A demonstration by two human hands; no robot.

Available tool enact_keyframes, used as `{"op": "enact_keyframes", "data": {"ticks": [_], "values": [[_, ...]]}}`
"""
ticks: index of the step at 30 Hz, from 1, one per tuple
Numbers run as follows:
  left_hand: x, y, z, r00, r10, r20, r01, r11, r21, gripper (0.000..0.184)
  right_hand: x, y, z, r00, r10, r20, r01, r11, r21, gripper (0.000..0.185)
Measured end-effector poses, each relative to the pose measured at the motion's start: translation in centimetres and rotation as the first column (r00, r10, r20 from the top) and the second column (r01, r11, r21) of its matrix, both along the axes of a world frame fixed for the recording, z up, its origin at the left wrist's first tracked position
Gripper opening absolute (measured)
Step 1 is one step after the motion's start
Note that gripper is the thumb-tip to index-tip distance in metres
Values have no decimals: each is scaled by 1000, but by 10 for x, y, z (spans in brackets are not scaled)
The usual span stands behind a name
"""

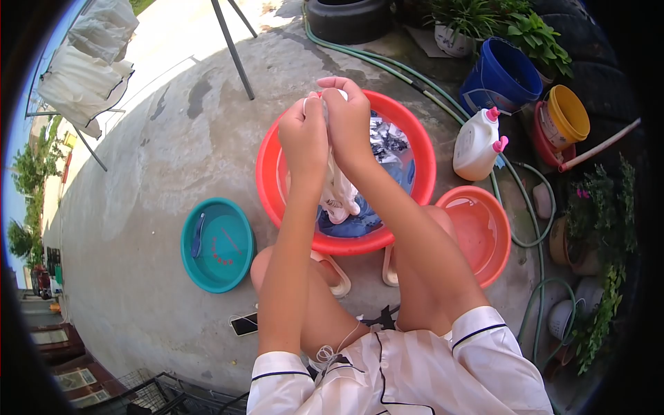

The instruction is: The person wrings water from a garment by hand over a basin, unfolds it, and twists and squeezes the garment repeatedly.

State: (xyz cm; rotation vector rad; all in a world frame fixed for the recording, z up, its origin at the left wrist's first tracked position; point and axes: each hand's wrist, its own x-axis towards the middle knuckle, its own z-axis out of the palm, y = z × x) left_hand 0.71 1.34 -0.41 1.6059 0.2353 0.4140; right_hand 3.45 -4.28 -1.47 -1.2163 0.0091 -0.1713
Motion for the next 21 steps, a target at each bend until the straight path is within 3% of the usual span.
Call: {"op": "enact_keyframes", "data": {"ticks": [3,6,9,10,13,15,19,21], "values": [[-5,-9,-3,996,-37,83,27,992,119,31,9,-8,-5,999,28,-44,-26,999,42,20],[-2,-3,-4,999,-13,49,13,1000,11,28,-1,-4,2,1000,19,-23,-18,999,36,19],[1,5,6,999,31,8,-28,975,-219,26,-19,8,14,990,6,140,2,998,-58,19],[1,11,6,1000,28,-9,-29,974,-224,26,-21,12,8,965,21,261,13,992,-129,19],[3,22,5,1000,10,-29,-17,973,-231,25,-30,15,12,983,72,170,-43,985,-167,19],[4,17,4,1000,-10,-3,9,973,-230,26,-25,14,12,995,43,93,-39,998,-52,20],[-2,2,2,999,-21,36,21,1000,-17,30,-3,2,1,1000,20,-3,-20,997,78,20],[-10,-6,6,997,-53,57,49,996,78,31,6,-6,-4,987,121,-102,-100,977,187,21]]}}
